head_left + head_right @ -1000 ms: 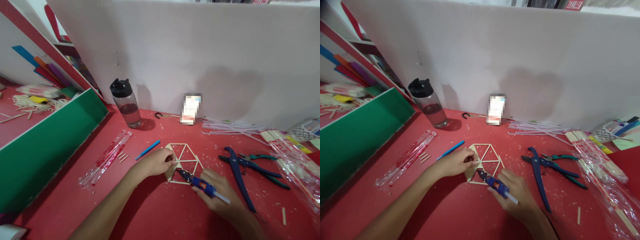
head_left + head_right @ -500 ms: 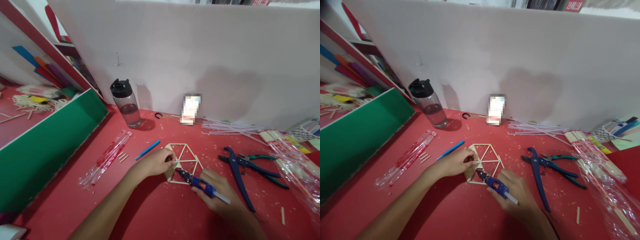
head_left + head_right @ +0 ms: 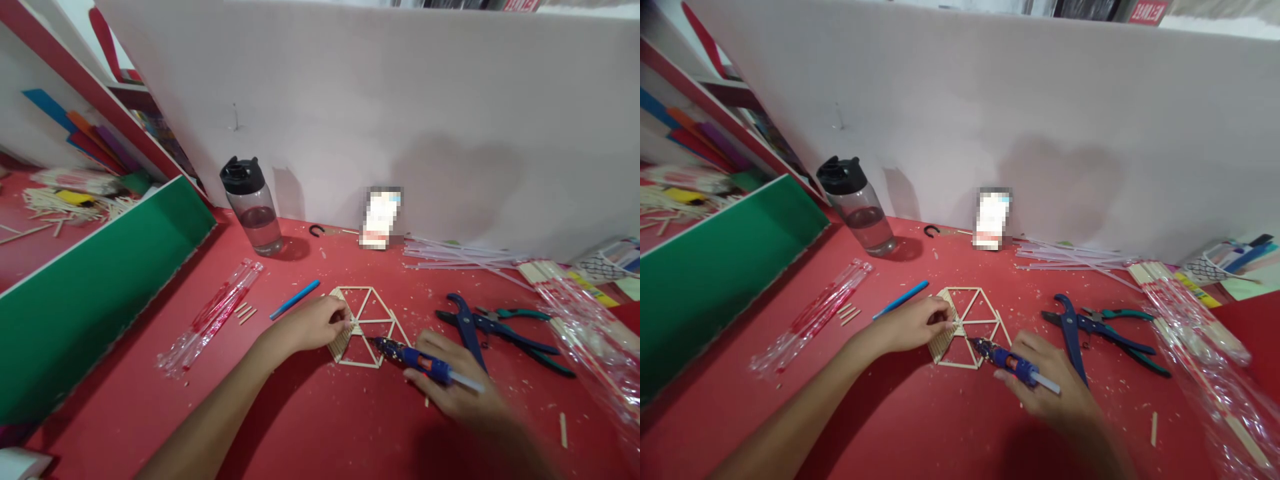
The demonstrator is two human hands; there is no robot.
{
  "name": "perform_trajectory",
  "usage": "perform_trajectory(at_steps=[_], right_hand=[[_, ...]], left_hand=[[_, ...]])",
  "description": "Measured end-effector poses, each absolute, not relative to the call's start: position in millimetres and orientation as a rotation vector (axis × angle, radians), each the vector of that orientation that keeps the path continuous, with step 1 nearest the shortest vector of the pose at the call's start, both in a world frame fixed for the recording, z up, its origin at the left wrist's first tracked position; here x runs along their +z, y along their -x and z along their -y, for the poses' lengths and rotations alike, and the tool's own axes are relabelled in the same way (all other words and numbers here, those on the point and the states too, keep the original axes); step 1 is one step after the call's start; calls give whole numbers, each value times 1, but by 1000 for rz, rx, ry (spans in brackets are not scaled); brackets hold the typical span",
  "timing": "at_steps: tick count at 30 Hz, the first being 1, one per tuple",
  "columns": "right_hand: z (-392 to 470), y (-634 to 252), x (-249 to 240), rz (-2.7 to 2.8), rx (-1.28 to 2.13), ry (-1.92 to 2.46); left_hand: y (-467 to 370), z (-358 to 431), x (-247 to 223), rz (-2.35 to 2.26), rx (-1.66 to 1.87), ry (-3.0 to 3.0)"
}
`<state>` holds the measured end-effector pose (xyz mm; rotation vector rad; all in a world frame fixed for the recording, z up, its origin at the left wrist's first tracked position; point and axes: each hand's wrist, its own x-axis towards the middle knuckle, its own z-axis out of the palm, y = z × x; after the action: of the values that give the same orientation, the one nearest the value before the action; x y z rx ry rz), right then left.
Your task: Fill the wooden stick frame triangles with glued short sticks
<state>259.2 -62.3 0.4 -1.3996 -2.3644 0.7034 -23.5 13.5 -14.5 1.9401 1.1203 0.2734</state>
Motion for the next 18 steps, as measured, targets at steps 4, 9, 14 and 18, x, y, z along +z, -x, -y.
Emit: perform_trajectory(at_steps=[4,9,14,18], right_hand=[[63,-260,-4,2414,581,1393],[64,-258,-9,2469,442,1366],[63,-256,-7,2493,365,1342],[63,-255,-7,2483,362,1331]], left_hand=[[24,-13,-14,-1128,261,-1935],[24,-12,-15,-1121,255,-1933],[24,-13,-15,-1117,269,-1935],[24,-13,-15,-1118,261,-1938]])
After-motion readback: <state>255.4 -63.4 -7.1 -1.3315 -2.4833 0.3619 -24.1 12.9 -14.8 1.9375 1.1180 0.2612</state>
